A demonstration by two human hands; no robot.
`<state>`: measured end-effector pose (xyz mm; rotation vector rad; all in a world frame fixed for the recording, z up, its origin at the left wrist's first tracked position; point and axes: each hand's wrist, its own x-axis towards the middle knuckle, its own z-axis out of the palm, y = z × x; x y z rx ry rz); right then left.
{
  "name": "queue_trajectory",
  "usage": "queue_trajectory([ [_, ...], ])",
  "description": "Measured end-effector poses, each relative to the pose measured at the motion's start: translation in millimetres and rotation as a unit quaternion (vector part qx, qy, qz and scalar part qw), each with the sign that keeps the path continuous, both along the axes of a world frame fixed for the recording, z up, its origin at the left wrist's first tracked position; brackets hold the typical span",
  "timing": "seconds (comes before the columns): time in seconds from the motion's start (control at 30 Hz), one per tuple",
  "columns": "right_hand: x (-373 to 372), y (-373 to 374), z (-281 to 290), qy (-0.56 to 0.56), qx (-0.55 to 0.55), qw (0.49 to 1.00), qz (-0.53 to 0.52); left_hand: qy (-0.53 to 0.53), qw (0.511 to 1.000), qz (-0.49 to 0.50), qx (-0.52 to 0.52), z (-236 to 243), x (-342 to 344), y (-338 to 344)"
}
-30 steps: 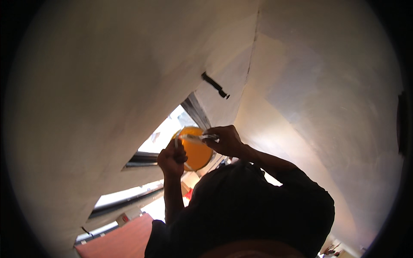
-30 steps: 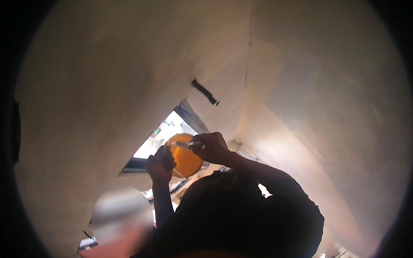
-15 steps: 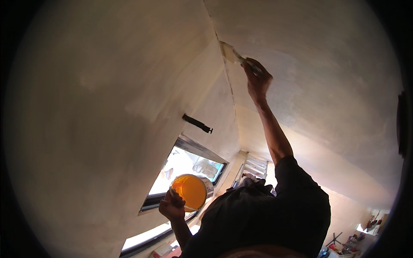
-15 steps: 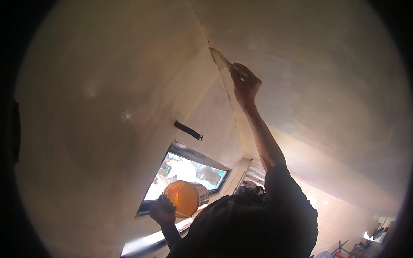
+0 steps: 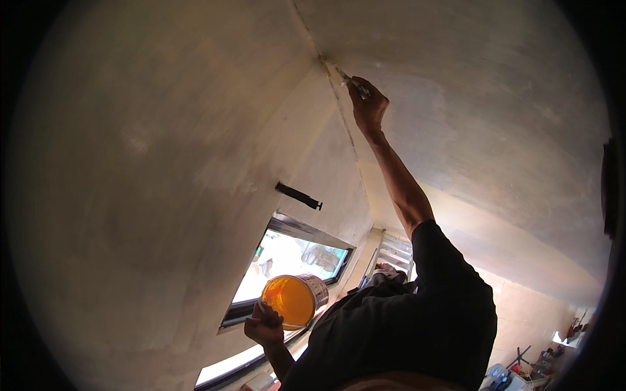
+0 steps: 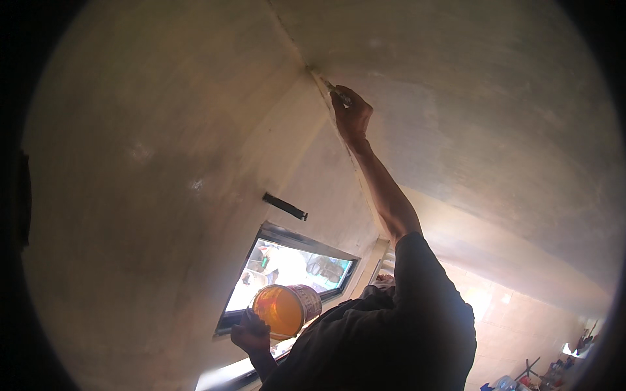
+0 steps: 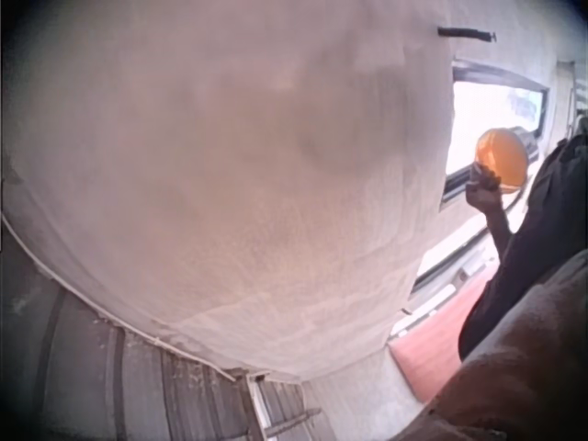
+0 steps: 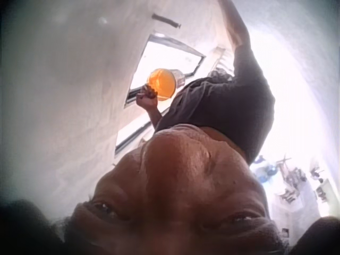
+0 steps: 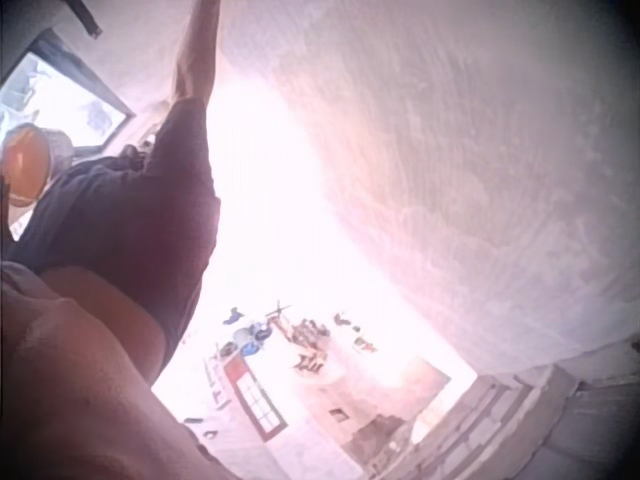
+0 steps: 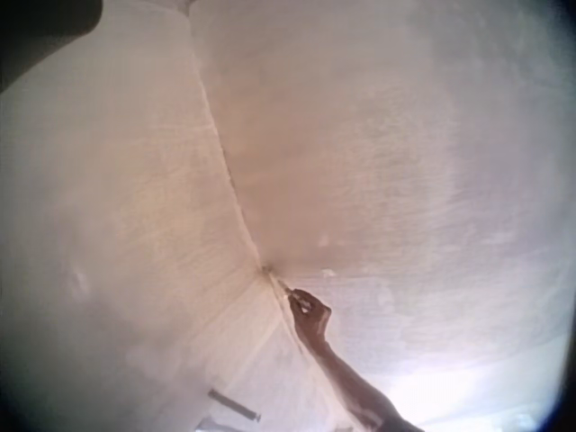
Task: The person paints a white ceiling using a paintbrush and a small yellow bucket. They repeatedly dip the brush into the bucket and apply paint to the ceiling surface in long strokes, working near a window and a door frame.
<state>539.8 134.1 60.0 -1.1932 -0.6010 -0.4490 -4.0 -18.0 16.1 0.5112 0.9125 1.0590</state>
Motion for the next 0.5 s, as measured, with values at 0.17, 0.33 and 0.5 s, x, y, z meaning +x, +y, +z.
queue_trajectory([
  [0.17,-13,-3,3,0.037,-0.033,0.998,0.046,0.002,1.000,0.006,-0.012,5,6,0],
  [0.33,-87,-22,-13,0.059,-0.042,0.991,0.111,0.016,0.999,0.031,-0.035,9,17,-4],
  [0.5,-199,-108,-3,0.041,-0.090,0.955,0.281,0.003,1.000,-0.002,-0.017,3,10,-2],
])
